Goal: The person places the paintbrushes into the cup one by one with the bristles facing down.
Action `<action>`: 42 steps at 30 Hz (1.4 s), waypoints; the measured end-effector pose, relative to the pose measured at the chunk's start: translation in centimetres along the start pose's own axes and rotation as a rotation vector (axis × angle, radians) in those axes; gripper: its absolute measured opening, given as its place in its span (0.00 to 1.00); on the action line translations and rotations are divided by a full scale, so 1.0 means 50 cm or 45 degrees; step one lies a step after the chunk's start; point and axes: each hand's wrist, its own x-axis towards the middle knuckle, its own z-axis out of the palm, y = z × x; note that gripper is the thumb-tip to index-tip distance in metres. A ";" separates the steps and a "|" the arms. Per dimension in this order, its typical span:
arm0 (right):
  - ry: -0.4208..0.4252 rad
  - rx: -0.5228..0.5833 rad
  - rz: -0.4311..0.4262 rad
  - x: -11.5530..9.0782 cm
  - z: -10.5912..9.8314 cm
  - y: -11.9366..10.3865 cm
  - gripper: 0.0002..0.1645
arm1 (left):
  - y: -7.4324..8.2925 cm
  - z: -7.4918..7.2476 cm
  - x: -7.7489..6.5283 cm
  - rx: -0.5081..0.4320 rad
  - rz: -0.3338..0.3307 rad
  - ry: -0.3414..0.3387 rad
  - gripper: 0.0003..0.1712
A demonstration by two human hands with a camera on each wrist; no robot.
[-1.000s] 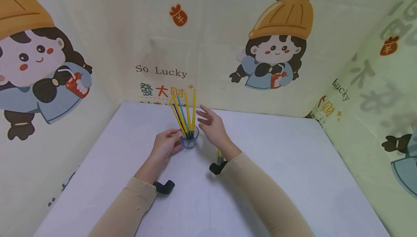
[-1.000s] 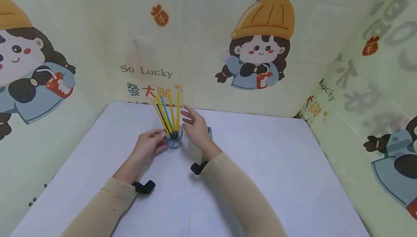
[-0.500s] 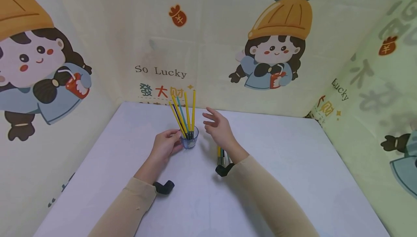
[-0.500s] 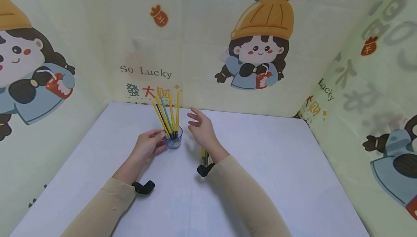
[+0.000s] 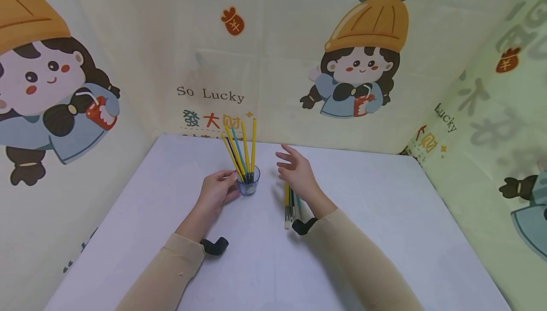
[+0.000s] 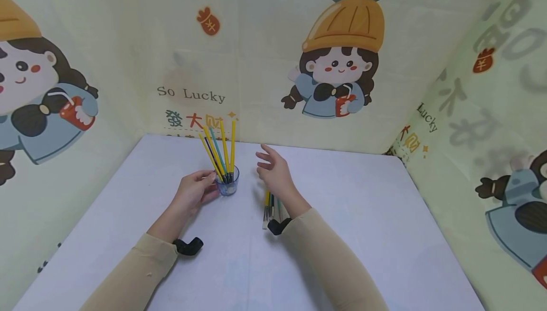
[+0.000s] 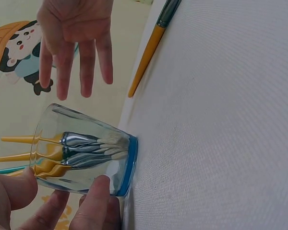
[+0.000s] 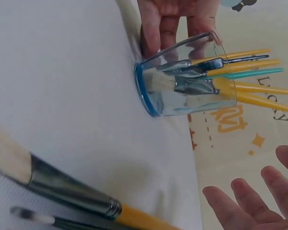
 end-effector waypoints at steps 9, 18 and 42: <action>-0.023 -0.008 0.000 -0.008 -0.026 0.021 0.44 | 0.001 0.003 0.001 0.002 -0.017 0.005 0.21; -0.023 -0.032 0.032 -0.021 -0.049 0.029 0.46 | -0.001 0.002 0.004 -0.013 -0.015 0.000 0.22; -0.030 -0.373 0.340 -0.038 -0.092 0.054 0.56 | 0.001 0.002 0.002 -0.005 -0.004 -0.001 0.21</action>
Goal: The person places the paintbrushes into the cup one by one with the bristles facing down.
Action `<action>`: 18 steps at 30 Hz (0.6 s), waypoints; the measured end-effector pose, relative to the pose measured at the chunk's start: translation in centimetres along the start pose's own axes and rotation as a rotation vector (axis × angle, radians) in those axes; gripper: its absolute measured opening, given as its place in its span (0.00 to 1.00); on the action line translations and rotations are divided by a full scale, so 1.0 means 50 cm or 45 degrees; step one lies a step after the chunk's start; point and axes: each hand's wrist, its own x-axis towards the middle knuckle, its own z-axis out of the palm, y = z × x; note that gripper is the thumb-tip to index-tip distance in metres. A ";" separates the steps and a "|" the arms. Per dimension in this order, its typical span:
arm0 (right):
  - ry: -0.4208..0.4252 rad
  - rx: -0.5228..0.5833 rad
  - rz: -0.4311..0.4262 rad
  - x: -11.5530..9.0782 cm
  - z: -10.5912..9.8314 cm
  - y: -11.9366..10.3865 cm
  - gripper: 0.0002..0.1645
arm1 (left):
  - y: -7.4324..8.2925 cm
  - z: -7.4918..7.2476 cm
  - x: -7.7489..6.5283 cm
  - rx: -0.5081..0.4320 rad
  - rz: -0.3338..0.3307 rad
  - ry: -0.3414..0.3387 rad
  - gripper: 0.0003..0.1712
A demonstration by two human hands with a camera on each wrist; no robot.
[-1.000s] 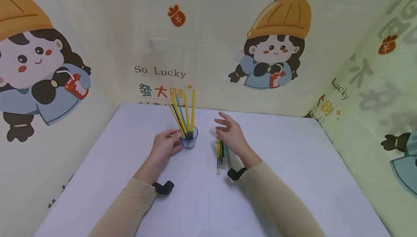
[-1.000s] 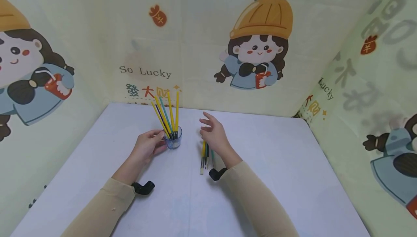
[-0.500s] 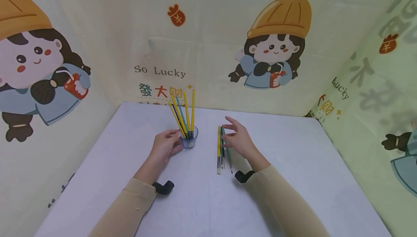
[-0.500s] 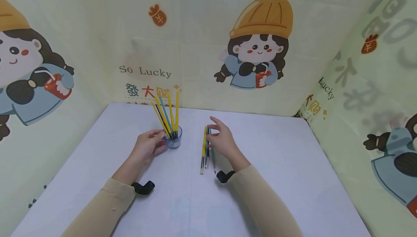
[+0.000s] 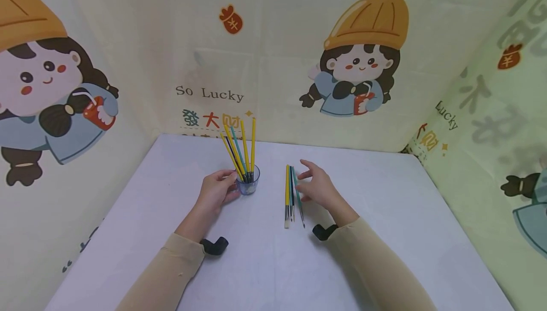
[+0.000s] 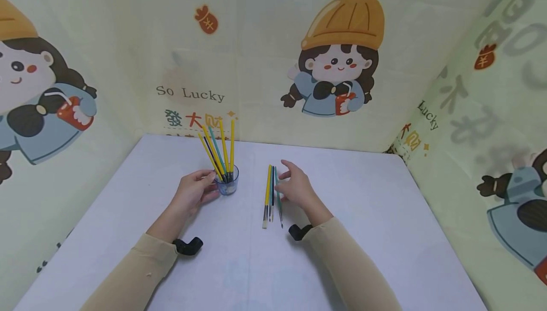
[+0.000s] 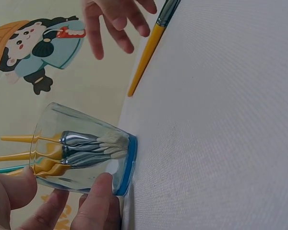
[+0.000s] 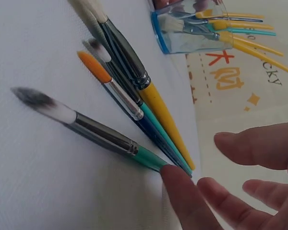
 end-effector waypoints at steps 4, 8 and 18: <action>-0.005 -0.070 0.069 0.001 -0.001 -0.001 0.56 | 0.001 0.001 0.000 -0.006 -0.001 0.000 0.21; -0.011 -0.137 0.115 0.003 0.000 -0.001 0.54 | 0.001 0.001 0.000 -0.008 -0.007 0.003 0.21; -0.005 -0.249 0.122 0.012 0.006 0.004 0.48 | 0.001 0.002 0.000 -0.008 -0.011 0.003 0.21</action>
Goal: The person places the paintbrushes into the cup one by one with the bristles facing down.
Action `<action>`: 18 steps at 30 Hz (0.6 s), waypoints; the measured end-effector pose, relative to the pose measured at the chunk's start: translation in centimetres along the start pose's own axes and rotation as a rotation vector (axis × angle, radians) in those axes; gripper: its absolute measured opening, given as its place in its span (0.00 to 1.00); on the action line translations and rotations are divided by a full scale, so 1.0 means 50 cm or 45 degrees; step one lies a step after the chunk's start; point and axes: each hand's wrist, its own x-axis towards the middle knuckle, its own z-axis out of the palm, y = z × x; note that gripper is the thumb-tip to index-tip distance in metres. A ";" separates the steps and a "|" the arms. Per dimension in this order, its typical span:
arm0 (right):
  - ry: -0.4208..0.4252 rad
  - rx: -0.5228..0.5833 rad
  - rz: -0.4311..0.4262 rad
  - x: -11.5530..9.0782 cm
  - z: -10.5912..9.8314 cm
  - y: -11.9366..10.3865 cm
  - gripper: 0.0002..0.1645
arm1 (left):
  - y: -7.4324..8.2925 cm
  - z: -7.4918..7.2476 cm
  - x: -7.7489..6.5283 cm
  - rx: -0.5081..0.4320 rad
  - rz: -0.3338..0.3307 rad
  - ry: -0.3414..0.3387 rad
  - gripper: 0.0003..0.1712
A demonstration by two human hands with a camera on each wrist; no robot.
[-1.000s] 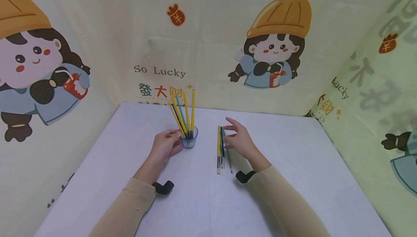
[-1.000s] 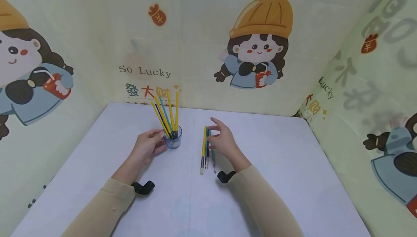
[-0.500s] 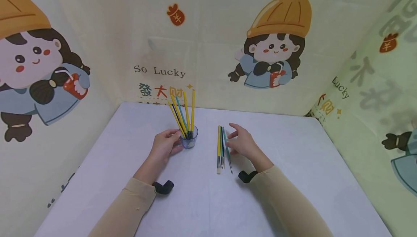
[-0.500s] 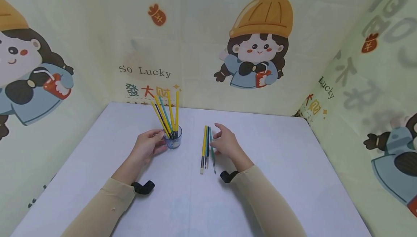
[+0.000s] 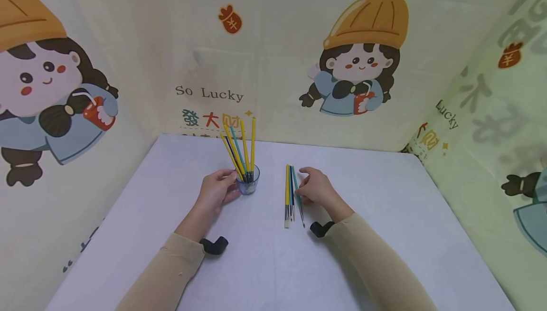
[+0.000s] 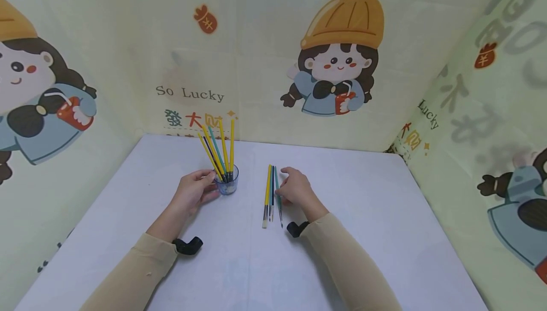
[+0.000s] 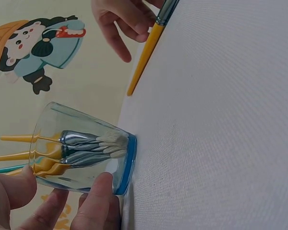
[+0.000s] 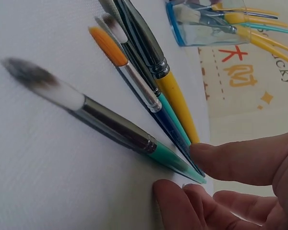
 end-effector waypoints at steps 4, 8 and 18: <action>0.005 -0.072 0.002 0.005 0.005 -0.001 0.46 | 0.001 -0.001 0.001 0.012 -0.006 0.000 0.21; 0.010 -0.160 0.004 0.009 0.008 -0.003 0.43 | 0.002 -0.001 0.000 0.022 -0.019 0.005 0.21; 0.032 -0.285 0.077 0.024 0.012 -0.016 0.35 | 0.000 -0.002 0.003 0.031 -0.010 -0.004 0.22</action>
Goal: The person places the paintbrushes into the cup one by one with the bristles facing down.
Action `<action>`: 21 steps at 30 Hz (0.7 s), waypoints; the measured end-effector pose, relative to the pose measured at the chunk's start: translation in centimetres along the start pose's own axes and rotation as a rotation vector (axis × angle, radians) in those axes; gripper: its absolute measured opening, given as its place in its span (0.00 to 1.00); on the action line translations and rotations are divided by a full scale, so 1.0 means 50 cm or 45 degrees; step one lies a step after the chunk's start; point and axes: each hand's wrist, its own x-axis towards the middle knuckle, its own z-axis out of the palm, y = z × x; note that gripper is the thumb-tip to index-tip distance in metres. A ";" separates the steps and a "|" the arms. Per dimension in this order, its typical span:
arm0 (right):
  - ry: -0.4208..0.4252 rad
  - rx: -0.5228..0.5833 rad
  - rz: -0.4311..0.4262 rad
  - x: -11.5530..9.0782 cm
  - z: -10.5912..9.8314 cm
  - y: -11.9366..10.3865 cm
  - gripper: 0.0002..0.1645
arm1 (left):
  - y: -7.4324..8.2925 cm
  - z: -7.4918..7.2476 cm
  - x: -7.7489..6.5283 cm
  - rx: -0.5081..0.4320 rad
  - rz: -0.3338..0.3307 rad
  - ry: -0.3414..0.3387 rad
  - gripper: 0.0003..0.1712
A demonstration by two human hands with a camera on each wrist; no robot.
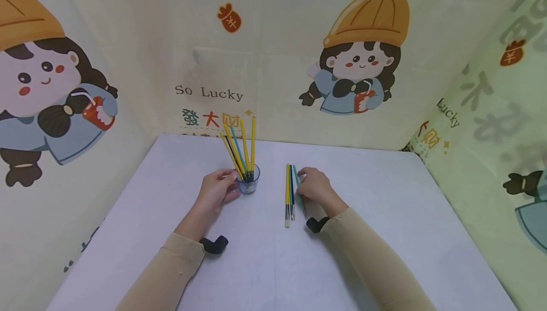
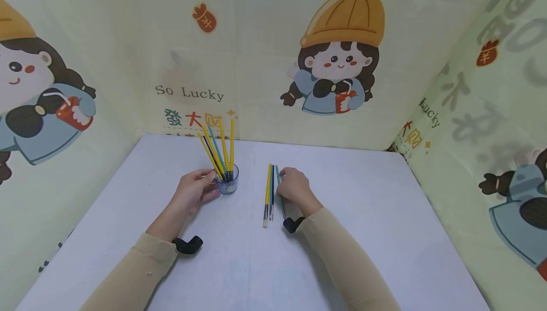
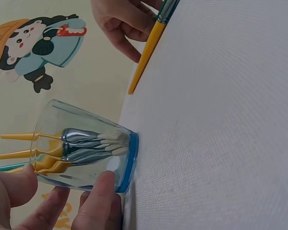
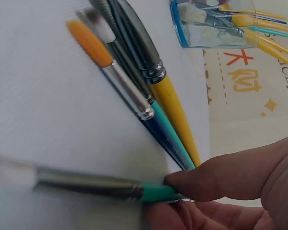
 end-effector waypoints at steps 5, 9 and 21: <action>-0.001 -0.048 -0.005 0.000 -0.003 -0.004 0.34 | 0.000 0.000 0.000 0.006 -0.002 -0.005 0.21; -0.025 -0.027 -0.028 0.000 -0.007 -0.001 0.32 | 0.002 -0.001 -0.001 0.010 -0.003 -0.009 0.22; -0.041 0.320 -0.001 -0.001 -0.016 0.014 0.33 | 0.000 0.001 0.003 0.004 0.012 -0.005 0.22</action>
